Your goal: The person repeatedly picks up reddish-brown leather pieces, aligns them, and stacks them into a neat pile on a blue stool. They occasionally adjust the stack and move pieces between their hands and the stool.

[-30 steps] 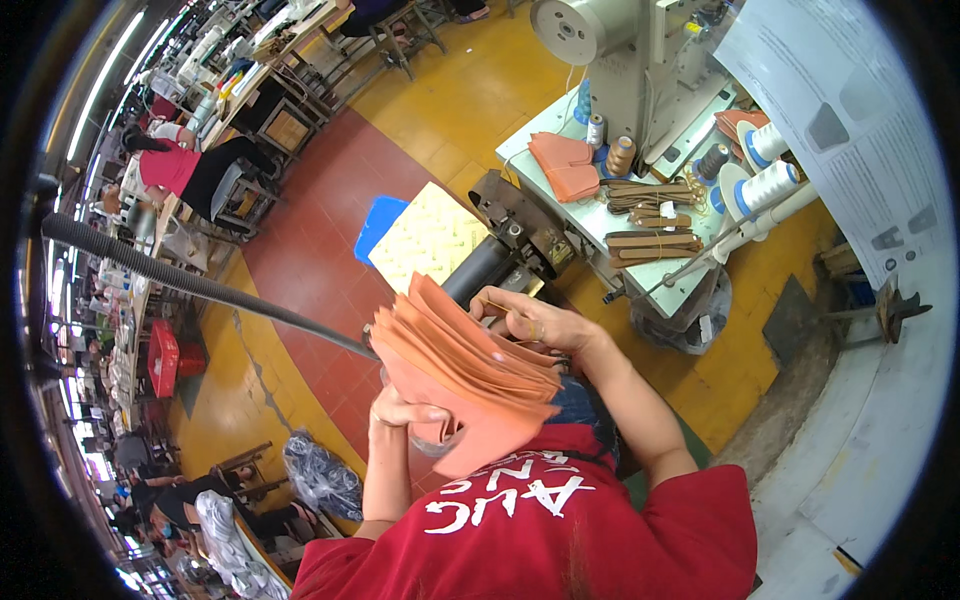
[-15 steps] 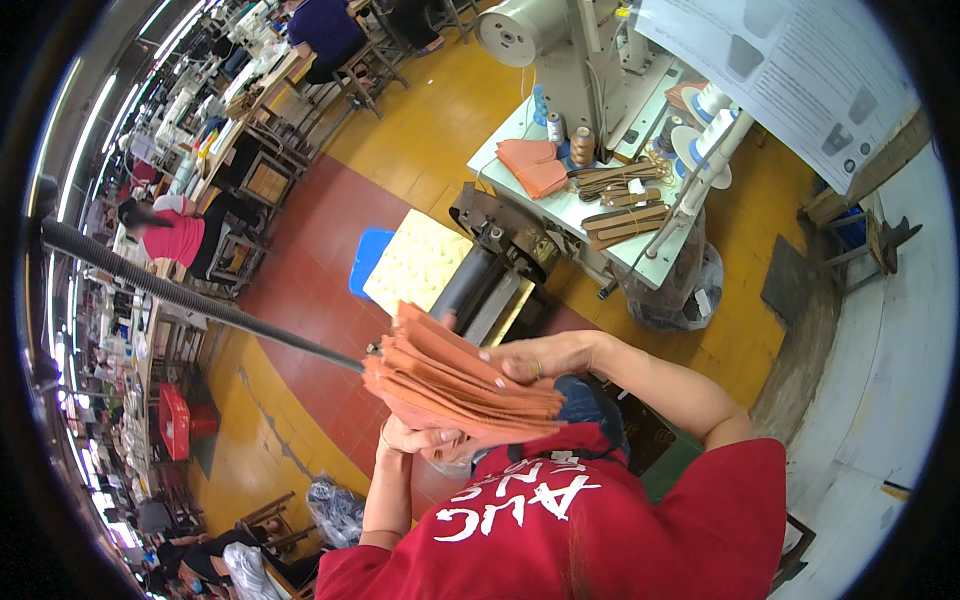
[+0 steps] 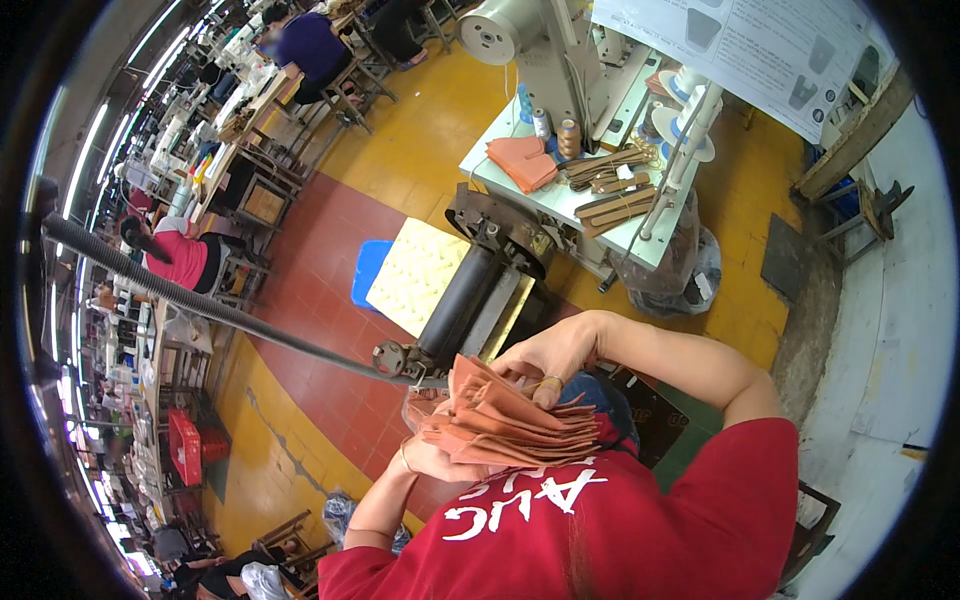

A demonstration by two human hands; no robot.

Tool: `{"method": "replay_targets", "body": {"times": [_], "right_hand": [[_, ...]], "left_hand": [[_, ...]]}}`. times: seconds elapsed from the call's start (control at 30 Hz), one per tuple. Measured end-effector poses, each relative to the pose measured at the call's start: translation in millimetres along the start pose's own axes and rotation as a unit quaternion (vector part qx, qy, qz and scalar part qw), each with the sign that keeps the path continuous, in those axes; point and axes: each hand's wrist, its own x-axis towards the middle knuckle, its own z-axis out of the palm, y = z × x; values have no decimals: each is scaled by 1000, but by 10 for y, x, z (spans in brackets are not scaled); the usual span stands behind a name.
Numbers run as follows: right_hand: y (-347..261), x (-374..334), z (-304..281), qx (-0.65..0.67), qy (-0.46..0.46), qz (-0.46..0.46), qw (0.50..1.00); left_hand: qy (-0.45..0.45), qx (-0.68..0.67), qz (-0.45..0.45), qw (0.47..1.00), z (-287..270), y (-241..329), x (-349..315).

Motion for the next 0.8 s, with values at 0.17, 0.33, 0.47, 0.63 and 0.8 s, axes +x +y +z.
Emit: {"method": "replay_targets", "body": {"times": [0.17,0.33,0.47,0.63,0.8], "right_hand": [[-271,-51,94,-24,8,95,995],[-263,-169,276,-226,201,63,951],[23,108,347,-246,476,-50,843],[446,706,376,7,519,-177,836],[659,822,364,83,486,-190,849]], "left_hand": [[-12,27,-19,999,-82,-15,-52],[228,-199,-159,940,-16,66,-86],[425,-191,-168,869,153,16,0],[615,-366,-158,680,102,-200,128],[673,-343,-112,646,86,-233,262]]}}
